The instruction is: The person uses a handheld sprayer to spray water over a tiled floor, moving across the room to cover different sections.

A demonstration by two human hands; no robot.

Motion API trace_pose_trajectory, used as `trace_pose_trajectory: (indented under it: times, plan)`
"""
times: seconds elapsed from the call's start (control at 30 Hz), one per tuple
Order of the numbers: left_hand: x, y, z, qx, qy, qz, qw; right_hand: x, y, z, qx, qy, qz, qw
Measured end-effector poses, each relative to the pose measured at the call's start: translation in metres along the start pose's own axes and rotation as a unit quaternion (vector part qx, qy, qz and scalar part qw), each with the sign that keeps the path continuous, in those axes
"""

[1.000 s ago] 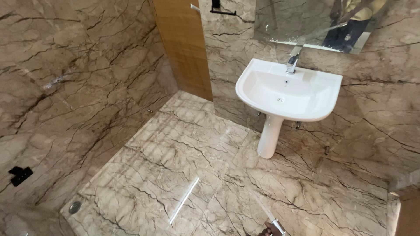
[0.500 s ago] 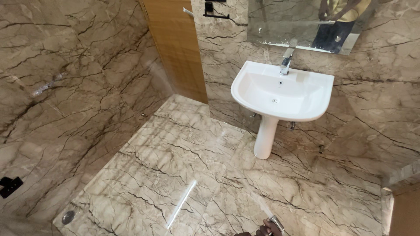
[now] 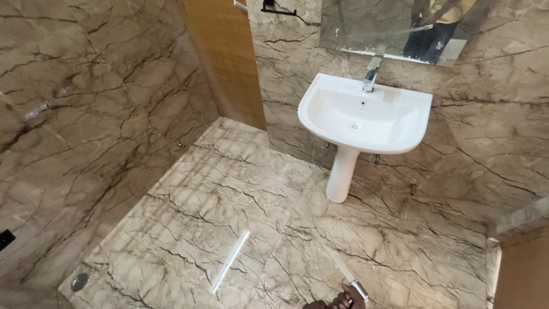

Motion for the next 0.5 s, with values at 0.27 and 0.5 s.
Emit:
trace_pose_trajectory:
  times: [0.27,0.5]
  plan:
    - [0.0,-0.003,-0.007,-0.009,0.008,0.015,1.0,-0.007,0.024,0.007,-0.047,0.0,0.142,0.989]
    - [-0.011,-0.007,-0.014,-0.002,0.011,0.034,0.999,-0.015,0.032,0.007,-0.042,-0.017,0.135,0.99]
Point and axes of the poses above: each hand's wrist, its own x-axis towards the middle knuckle, its own y-axis out of the back of the hand, z = x × y, the point moved 9 cm from there along x, towards the middle knuckle, and after that the axes turned 14 degrees about -x, right-handed, at the moved point
